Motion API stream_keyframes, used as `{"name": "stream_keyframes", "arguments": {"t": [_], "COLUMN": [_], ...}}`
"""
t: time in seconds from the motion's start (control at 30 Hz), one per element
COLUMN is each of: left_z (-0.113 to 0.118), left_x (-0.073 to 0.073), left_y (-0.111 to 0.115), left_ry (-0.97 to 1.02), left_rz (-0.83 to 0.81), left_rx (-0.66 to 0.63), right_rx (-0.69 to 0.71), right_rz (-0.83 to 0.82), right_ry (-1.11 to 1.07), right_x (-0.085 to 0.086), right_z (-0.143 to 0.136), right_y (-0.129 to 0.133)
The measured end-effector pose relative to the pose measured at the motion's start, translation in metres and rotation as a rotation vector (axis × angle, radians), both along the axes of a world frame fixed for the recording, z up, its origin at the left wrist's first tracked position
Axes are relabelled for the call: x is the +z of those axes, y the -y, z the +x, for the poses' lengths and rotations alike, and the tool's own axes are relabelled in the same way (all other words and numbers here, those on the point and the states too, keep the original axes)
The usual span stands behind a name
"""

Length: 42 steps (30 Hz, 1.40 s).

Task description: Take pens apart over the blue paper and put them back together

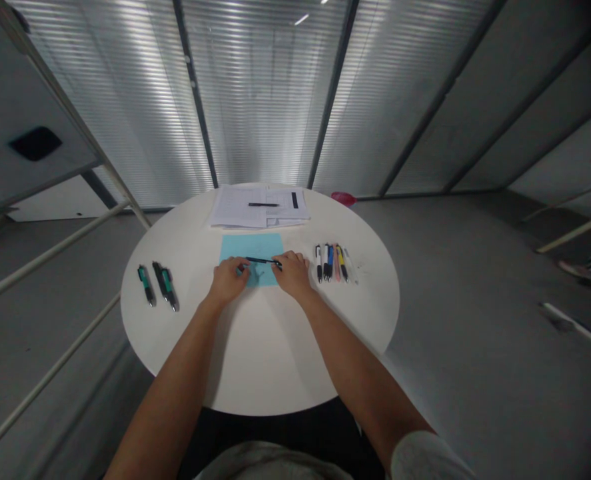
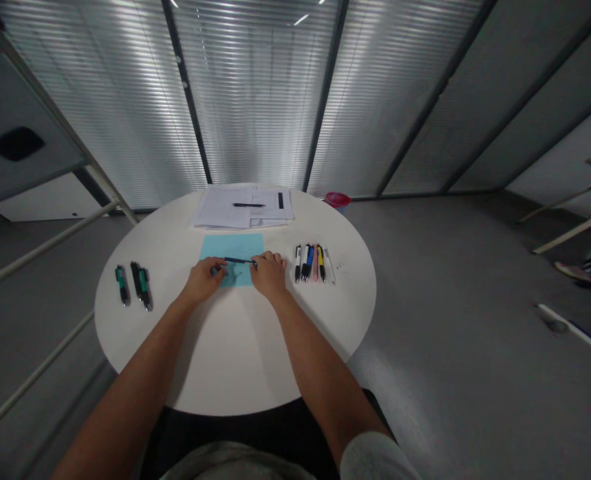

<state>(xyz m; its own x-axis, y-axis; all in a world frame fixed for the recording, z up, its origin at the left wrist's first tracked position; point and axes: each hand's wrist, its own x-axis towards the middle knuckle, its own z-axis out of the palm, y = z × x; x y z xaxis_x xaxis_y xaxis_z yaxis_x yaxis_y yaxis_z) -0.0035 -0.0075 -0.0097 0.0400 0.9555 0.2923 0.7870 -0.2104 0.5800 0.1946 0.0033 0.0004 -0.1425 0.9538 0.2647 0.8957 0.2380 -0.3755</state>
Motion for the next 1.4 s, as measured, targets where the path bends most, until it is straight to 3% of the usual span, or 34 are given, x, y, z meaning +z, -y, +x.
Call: {"name": "stream_keyframes", "arguments": {"t": [0.6,0.7,0.83,1.0,1.17,1.4], "left_z": [0.000,0.000,0.000,0.004,0.006,0.007], "left_x": [-0.001,0.002,0.009,0.020,0.021,0.019], "left_y": [0.000,-0.001,-0.002,0.000,0.001,0.000], "left_ry": [0.095,0.216,0.587,1.012,1.094,1.074], "left_rz": [0.026,0.051,0.066,-0.007,-0.067,-0.061], "left_rx": [0.003,0.087,0.203,0.159,0.065,0.094], "right_rx": [-0.028,-0.021,0.076,0.247,0.270,0.240], "right_rz": [-0.050,-0.024,-0.025,-0.014,-0.021,-0.111], "right_ry": [-0.140,-0.268,-0.474,-0.699,-0.805,-1.016], "right_x": [0.001,0.000,-0.005,-0.012,-0.012,-0.005], "right_z": [0.004,0.005,0.008,0.008,0.006,0.006], "right_y": [-0.007,-0.010,-0.017,-0.021,-0.022,-0.021]}}
